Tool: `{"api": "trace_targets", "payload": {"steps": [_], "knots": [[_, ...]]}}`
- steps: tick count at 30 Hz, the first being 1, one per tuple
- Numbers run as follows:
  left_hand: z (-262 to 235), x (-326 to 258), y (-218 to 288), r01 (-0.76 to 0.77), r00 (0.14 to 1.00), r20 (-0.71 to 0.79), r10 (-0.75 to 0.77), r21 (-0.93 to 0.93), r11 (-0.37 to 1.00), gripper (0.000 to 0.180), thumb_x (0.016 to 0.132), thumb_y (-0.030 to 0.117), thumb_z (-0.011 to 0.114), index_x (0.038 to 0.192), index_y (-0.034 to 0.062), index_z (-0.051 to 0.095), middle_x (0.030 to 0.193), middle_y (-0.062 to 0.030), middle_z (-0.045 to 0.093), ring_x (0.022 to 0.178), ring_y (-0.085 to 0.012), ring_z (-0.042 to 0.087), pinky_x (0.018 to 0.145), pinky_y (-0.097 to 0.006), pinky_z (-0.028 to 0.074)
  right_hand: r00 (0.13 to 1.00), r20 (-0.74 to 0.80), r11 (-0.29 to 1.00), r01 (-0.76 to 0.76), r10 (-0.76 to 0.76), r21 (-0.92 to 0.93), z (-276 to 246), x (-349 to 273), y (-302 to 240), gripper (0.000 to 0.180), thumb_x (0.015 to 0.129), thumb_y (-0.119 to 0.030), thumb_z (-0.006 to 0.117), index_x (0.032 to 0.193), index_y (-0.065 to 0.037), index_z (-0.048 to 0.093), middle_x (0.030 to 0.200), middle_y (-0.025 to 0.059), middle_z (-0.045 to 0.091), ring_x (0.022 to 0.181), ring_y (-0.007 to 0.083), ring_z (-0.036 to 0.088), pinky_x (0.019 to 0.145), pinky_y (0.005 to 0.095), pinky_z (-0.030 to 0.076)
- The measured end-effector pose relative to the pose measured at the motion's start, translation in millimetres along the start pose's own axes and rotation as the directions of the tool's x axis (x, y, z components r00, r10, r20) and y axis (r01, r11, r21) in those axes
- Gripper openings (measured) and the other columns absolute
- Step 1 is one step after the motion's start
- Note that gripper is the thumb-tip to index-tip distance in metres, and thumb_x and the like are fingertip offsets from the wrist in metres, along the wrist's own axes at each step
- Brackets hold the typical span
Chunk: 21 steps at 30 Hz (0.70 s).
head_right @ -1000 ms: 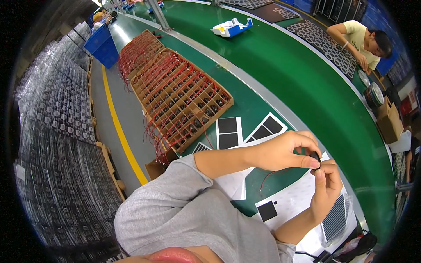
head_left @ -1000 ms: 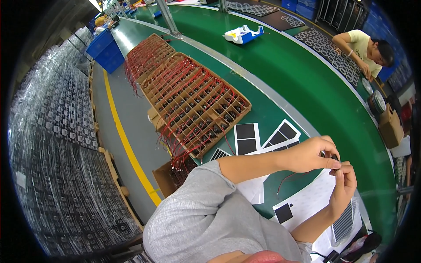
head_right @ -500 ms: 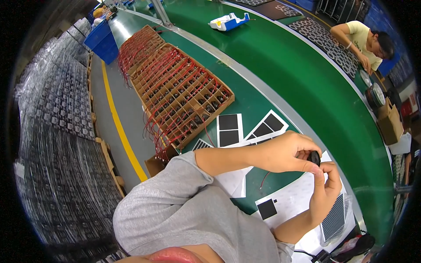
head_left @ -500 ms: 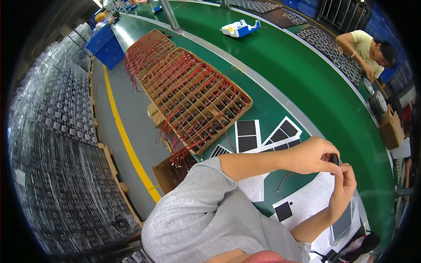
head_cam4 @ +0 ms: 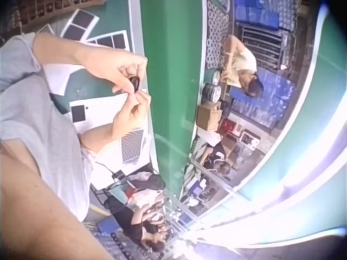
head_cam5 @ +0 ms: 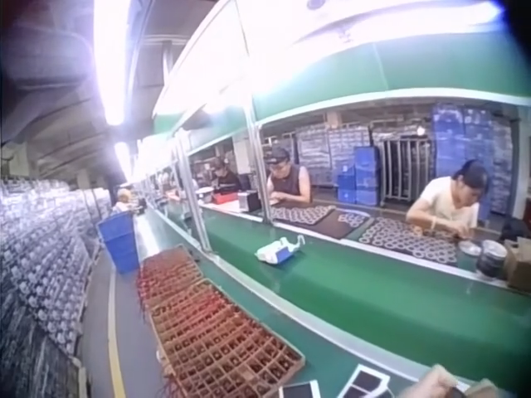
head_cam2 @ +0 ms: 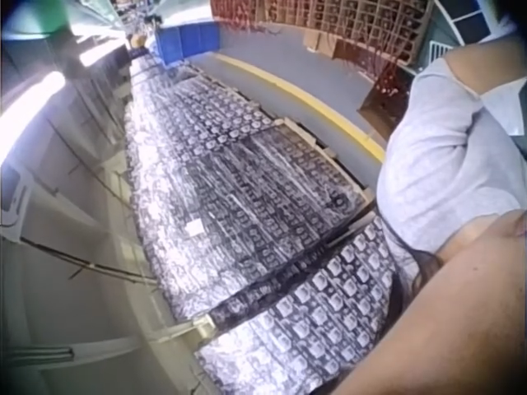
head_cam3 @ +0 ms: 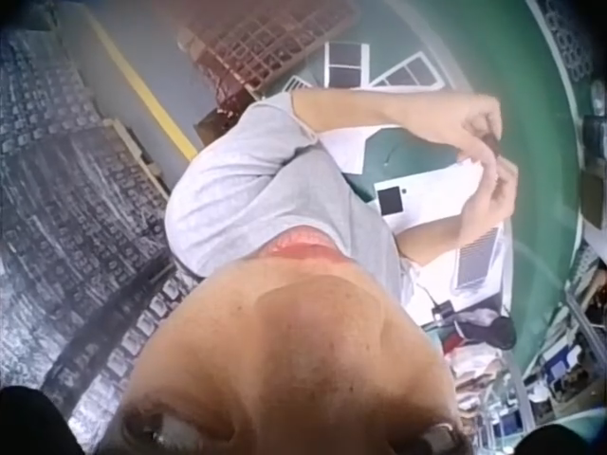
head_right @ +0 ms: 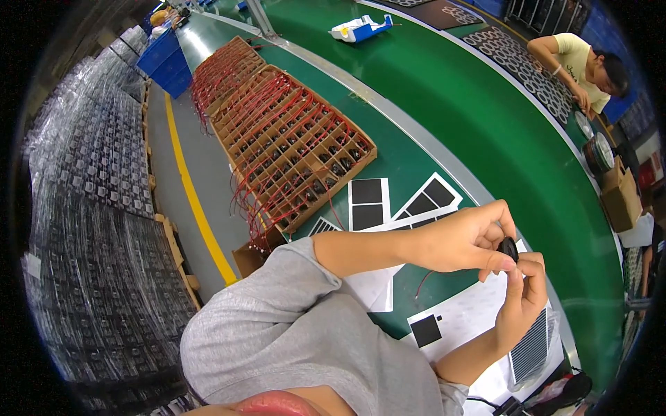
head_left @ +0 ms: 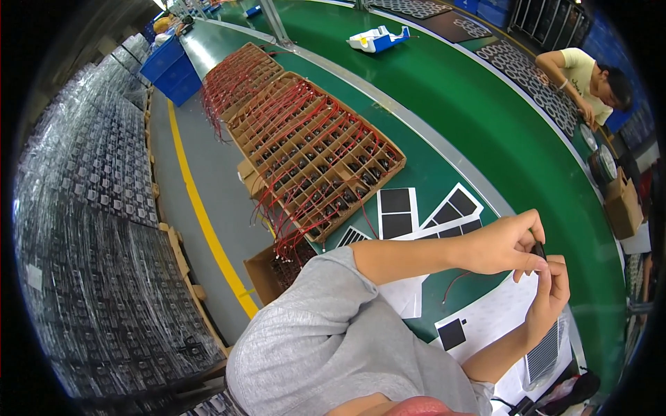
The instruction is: Assembling small electronic components including wired modules and small solar panels on a factory line.
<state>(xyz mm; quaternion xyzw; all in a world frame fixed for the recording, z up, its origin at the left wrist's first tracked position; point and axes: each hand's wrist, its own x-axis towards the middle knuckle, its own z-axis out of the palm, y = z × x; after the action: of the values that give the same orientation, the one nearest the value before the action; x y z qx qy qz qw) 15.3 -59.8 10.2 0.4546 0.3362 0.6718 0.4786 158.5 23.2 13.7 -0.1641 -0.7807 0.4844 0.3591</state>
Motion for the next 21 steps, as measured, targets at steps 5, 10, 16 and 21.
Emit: {"api": "trace_targets", "payload": {"steps": [5, 10, 16, 21], "knots": [[-3, 3, -6, -0.020, 0.999, 0.029, 0.020, -0.018, 1.000, 0.024, 0.080, 0.007, 0.056, 0.088, -0.0030, 0.035, 0.069, -0.0130, 0.055, 0.053, -0.0126, 0.054, 0.049, -0.023, 0.042, 0.999, 0.047, 0.998, 0.007, -0.010, 0.065, 1, 2, 0, 0.017, 0.083, -0.013, 0.050, 0.073, 0.000, 0.046, 0.072, 0.0041, 0.044, 0.066, 0.0098, 0.039, 0.059, 0.0212, 0.030], [0, 2, -4, -0.055, 0.998, -0.026, 0.055, 0.008, 0.998, 0.025, 0.078, 0.007, 0.058, 0.085, -0.0035, 0.037, 0.064, -0.0136, 0.056, 0.051, -0.0135, 0.055, 0.045, -0.023, 0.042, 1.000, 0.019, 1.000, 0.003, -0.004, 0.029, 5, 1, 0, 0.017, 0.083, -0.014, 0.050, 0.073, 0.000, 0.046, 0.071, 0.0037, 0.044, 0.066, 0.0098, 0.039, 0.060, 0.0214, 0.030], [1, 0, 4, 0.029, 0.999, -0.047, -0.022, 0.134, 0.991, 0.027, 0.079, 0.013, 0.061, 0.088, -0.0021, 0.040, 0.069, -0.0087, 0.055, 0.055, -0.0099, 0.053, 0.049, -0.021, 0.041, 1.000, -0.009, 0.999, -0.029, 0.029, -0.024, 4, -1, 0, 0.017, 0.084, -0.013, 0.050, 0.074, 0.000, 0.046, 0.071, 0.0030, 0.044, 0.066, 0.0099, 0.038, 0.060, 0.0213, 0.029], [2, 0, 2, 0.029, 0.998, -0.061, -0.020, 0.137, 0.990, 0.027, 0.080, 0.015, 0.060, 0.088, -0.0021, 0.041, 0.068, -0.0078, 0.054, 0.054, -0.0094, 0.051, 0.048, -0.021, 0.041, 0.999, -0.018, 0.997, -0.045, 0.044, -0.065, 3, -1, -1, 0.018, 0.083, -0.013, 0.051, 0.073, 0.000, 0.047, 0.070, 0.0031, 0.045, 0.066, 0.0103, 0.038, 0.061, 0.0216, 0.030]]}}
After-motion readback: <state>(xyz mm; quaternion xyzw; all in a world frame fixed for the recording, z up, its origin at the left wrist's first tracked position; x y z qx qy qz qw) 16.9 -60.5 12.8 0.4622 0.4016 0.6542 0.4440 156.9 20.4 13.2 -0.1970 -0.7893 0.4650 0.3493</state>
